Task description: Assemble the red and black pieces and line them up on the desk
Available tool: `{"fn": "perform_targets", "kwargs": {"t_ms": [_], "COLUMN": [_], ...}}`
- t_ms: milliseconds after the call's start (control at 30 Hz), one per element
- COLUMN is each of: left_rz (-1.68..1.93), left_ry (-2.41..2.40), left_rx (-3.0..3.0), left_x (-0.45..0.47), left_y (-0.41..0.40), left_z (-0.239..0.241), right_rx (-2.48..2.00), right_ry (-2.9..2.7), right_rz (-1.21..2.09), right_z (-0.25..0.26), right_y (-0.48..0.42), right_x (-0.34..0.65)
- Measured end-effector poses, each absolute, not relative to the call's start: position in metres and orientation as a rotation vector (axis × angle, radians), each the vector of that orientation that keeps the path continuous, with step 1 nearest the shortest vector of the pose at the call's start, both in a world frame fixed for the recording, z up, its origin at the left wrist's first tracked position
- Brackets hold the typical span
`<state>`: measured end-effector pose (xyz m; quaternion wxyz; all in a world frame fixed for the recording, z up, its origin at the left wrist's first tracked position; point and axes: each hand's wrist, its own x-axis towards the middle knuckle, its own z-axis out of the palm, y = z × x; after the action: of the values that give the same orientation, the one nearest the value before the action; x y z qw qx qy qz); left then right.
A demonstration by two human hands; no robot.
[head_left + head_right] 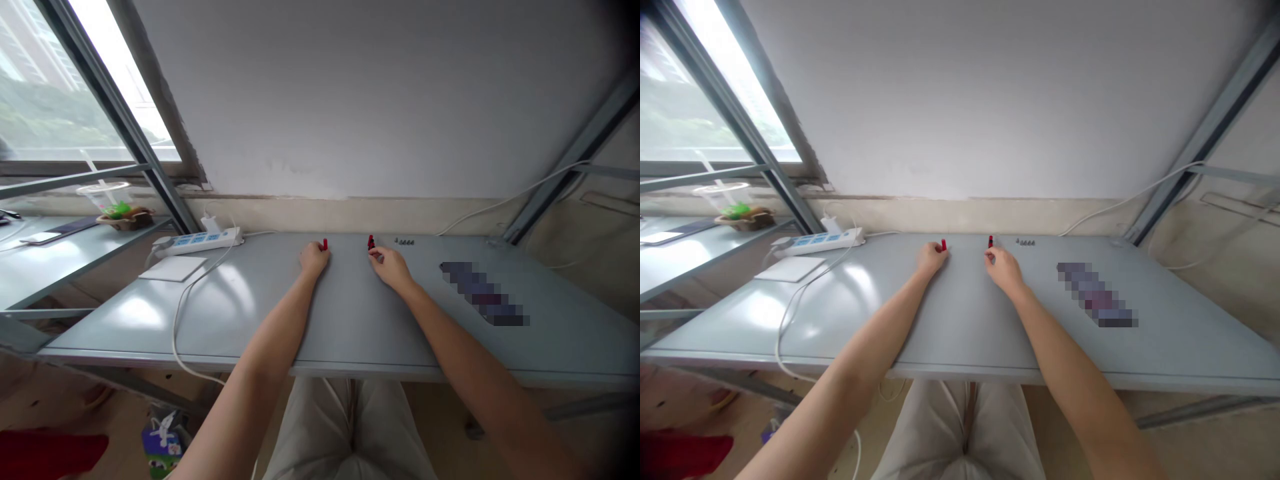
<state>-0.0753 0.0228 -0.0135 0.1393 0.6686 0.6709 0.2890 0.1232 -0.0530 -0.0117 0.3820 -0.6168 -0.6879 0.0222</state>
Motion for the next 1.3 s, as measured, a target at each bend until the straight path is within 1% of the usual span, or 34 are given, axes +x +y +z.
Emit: {"fn": "perform_targets", "kwargs": {"t_ms": [133, 300, 467, 567, 633, 733, 800, 867, 967, 1033, 1200, 1300], "left_rz": [0.824, 0.825, 0.792, 0.775, 0.815, 0.980, 1.071, 1.081, 0.911, 0.824, 0.748, 0.763], "left_ry": [1.949, 1.981, 2.003, 2.026, 2.071, 2.097, 1.986, 1.779, 1.391, 1.245, 1.220, 1.218], "left_rx": [1.935, 1.883, 1.849, 1.847, 1.847, 1.942, 2.112, 2.322, 2.610, 2.683, 2.706, 2.717], "left_x": [-0.074, -0.073, -0.072, -0.072, -0.070, -0.062, -0.052, -0.041, -0.026, -0.018, -0.011, -0.012], "left_y": [0.024, 0.021, 0.016, 0.012, 0.007, -0.003, -0.012, -0.022, -0.033, -0.037, -0.036, -0.031], "left_z": [-0.013, -0.009, -0.004, -0.002, 0.000, 0.005, 0.009, 0.011, 0.009, 0.005, -0.004, -0.005], "right_rx": [-1.622, -1.777, -2.028, -2.090, -2.102, -2.096, -2.080, -2.061, -2.036, -2.031, -2.035, -2.029], "right_ry": [-1.732, -1.627, -1.618, -1.633, -1.630, -1.615, -1.609, -1.609, -1.608, -1.594, -1.579, -1.575], "right_rz": [0.035, -0.093, -0.152, -0.169, -0.181, -0.198, -0.210, -0.214, -0.219, -0.228, -0.202, -0.180], "right_z": [-0.006, 0.002, -0.005, -0.012, -0.015, -0.021, -0.024, -0.027, -0.031, -0.032, -0.031, -0.030], "right_y": [-0.055, -0.057, -0.055, -0.053, -0.051, -0.048, -0.046, -0.044, -0.041, -0.040, -0.037, -0.036], "right_x": [0.123, 0.133, 0.146, 0.150, 0.151, 0.151, 0.151, 0.151, 0.149, 0.149, 0.148, 0.147]}}
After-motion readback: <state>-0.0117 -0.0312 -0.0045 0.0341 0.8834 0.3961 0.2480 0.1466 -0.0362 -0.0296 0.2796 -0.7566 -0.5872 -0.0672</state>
